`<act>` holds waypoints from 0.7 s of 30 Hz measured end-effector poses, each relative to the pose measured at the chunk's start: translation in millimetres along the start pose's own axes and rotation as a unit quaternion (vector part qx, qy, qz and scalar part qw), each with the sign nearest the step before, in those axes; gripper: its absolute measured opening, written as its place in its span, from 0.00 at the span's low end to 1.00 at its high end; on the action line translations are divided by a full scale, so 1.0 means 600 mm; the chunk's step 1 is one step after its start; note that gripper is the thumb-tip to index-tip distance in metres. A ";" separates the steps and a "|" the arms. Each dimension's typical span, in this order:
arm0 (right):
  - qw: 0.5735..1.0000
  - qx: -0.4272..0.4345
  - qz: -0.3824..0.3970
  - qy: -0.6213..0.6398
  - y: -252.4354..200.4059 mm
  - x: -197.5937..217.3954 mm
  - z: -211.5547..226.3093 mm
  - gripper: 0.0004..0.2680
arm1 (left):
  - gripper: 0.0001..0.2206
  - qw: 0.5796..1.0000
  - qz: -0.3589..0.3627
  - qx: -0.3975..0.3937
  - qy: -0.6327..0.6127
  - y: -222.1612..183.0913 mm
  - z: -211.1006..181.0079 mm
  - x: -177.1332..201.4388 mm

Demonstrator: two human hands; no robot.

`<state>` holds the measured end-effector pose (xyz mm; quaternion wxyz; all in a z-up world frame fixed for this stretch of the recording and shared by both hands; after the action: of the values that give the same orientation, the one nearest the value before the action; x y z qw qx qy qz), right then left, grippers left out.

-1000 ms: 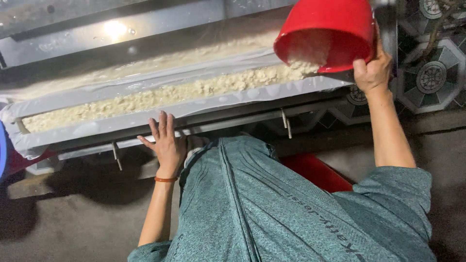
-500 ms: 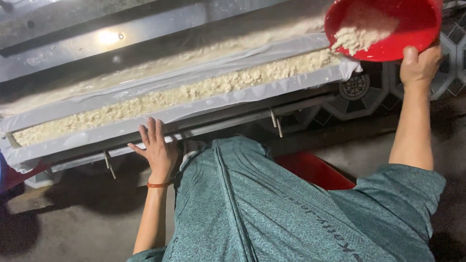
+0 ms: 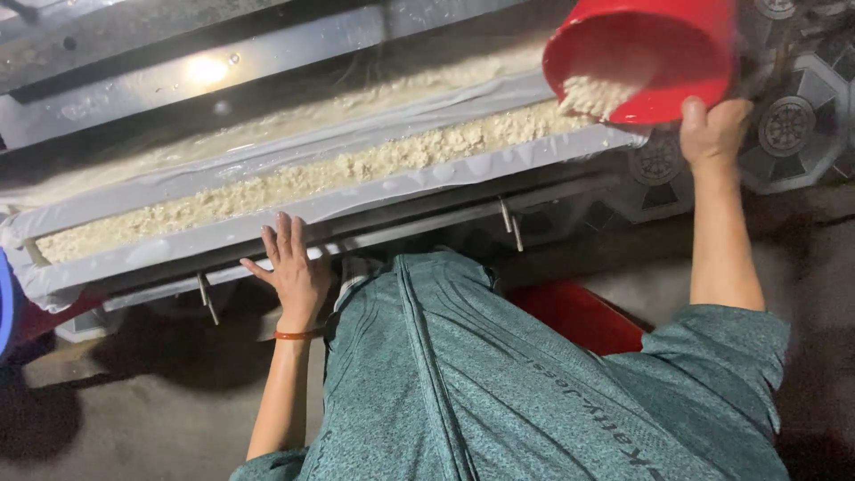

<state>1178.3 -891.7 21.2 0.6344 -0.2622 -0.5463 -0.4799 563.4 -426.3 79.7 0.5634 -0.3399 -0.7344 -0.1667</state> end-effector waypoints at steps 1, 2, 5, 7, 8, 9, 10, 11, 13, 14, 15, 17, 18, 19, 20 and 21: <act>0.998 0.060 -0.006 -0.021 -0.002 0.011 0.042 0.17 | 0.36 1.000 -0.009 -0.004 -0.010 0.001 -0.002 0.001; 0.998 0.064 -0.005 -0.020 -0.004 0.003 0.048 0.17 | 0.36 1.000 -0.010 -0.001 -0.010 0.000 -0.002 0.002; 1.000 0.007 0.021 -0.013 -0.007 -0.006 0.071 0.21 | 0.36 1.000 -0.022 -0.015 0.004 -0.002 -0.004 0.004; 0.997 0.015 0.051 0.056 -0.011 0.012 0.112 0.16 | 0.37 1.000 -0.007 -0.010 0.018 -0.005 -0.002 0.000; 0.997 0.018 0.052 0.057 -0.009 -0.005 0.107 0.16 | 0.37 1.000 -0.008 -0.007 0.018 -0.004 0.000 -0.001; 0.998 -0.008 0.053 0.028 -0.010 -0.022 0.097 0.17 | 0.39 1.000 -0.004 -0.006 0.020 -0.005 0.001 -0.002; 0.998 -0.033 0.055 -0.001 -0.012 -0.038 0.087 0.21 | 0.41 1.000 0.000 -0.005 0.021 -0.005 0.002 -0.004; 0.998 -0.030 0.056 0.001 -0.019 -0.036 0.106 0.21 | 0.41 1.000 -0.001 -0.002 0.022 -0.005 0.000 -0.002; 0.996 0.003 0.088 -0.005 -0.037 -0.037 0.147 0.25 | 0.39 1.000 -0.012 -0.013 0.000 -0.006 -0.007 0.005; 0.996 0.006 0.090 -0.004 -0.043 -0.005 0.201 0.25 | 0.39 1.000 -0.013 -0.009 0.001 -0.005 -0.004 0.002; 0.994 0.076 0.057 0.058 -0.050 0.033 0.267 0.20 | 0.41 1.000 -0.012 -0.011 0.001 -0.006 -0.002 -0.002; 0.981 0.149 0.025 0.121 -0.066 0.078 0.353 0.19 | 0.43 1.000 -0.012 -0.009 0.002 -0.006 0.003 -0.008; 0.981 0.149 0.022 0.120 -0.072 0.085 0.373 0.18 | 0.41 1.000 -0.010 -0.009 0.011 -0.007 0.005 -0.010; 0.981 0.150 0.019 0.119 -0.077 0.091 0.394 0.17 | 0.39 1.000 -0.009 -0.009 0.021 -0.006 0.007 -0.012; 0.980 0.155 0.021 0.122 -0.083 0.091 0.407 0.17 | 0.39 1.000 -0.011 -0.004 0.022 -0.005 0.010 -0.016; 0.979 0.155 0.020 0.130 -0.088 0.091 0.420 0.15 | 0.41 1.000 -0.006 -0.005 0.026 -0.005 0.013 -0.021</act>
<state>1016.6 -714.4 129.7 0.7425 -0.1070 -0.5219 -0.4060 557.5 -427.3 65.7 0.5797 -0.3339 -0.7206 -0.1823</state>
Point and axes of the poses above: each hand's wrist, its own y-axis towards the middle knuckle, its own x-axis out of the back of the hand, z = x × y, the point moved 5 cm from there along y, towards the middle knuckle, and after that the axes turned 9 degrees about -y, right-handed, at the moved point
